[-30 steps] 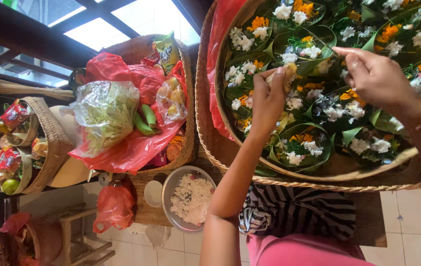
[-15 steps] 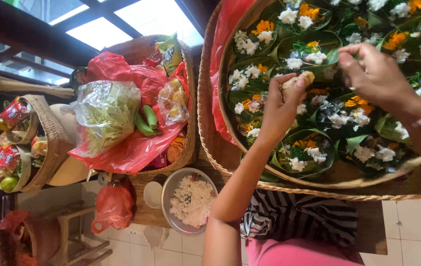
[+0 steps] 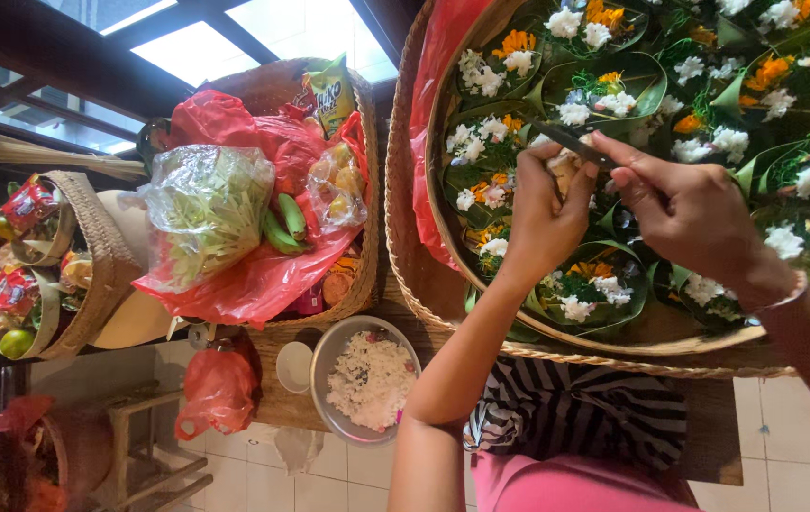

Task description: The person assembles offerings in banana leaf containers by adding rice and flowers from a bowl using their hands and a knife before placing the parcels into a large woven basket.

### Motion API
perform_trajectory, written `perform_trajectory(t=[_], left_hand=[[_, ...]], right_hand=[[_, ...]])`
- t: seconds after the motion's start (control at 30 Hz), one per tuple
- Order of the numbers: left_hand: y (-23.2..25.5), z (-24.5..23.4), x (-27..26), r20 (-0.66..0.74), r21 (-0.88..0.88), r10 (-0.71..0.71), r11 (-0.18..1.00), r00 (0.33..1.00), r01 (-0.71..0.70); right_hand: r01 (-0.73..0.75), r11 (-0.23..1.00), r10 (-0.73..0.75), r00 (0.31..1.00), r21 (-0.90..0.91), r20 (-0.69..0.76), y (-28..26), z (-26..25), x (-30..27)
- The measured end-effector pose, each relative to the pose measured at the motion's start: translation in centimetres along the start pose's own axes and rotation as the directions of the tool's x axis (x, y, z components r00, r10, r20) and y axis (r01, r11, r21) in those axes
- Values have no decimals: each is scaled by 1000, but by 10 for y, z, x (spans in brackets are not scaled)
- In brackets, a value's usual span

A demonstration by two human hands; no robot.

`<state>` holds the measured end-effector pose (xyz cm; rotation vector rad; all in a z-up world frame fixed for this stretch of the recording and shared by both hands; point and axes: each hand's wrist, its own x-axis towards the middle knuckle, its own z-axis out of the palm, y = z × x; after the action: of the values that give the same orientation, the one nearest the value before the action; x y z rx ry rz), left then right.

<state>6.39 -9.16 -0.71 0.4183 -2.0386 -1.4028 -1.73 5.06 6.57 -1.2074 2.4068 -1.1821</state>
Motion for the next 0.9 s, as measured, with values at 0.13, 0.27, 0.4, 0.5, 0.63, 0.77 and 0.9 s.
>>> perform_trajectory(t=[0.13, 0.27, 0.4, 0.5, 0.63, 0.77, 0.9], left_hand=[[9, 0, -2, -32, 69, -2, 998, 999, 4], [4, -12, 4, -6, 8, 11, 1000, 1000, -11], [0, -41, 20, 56, 34, -104, 994, 993, 102], [5, -53, 27, 88, -68, -304, 948, 949, 310], [4, -55, 24, 41, -22, -171, 985, 984, 172], [-4, -59, 19, -15, 184, -36, 982, 999, 38], [-7, -64, 16, -48, -22, -97, 995, 994, 96]], right_hand=[[-4, 1000, 4, 993, -6, -118, 5, 16, -3], [-12, 999, 13, 1000, 50, -27, 20, 18, 9], [-191, 956, 163, 977, 224, 140, 44, 1, 31], [-241, 961, 223, 965, 136, 137, 61, 2, 56], [-339, 940, 339, 911, -42, 237, 88, 13, 80], [-184, 941, 218, 972, -283, 92, 118, 27, 96], [-140, 956, 157, 987, -259, 45, 110, 29, 97]])
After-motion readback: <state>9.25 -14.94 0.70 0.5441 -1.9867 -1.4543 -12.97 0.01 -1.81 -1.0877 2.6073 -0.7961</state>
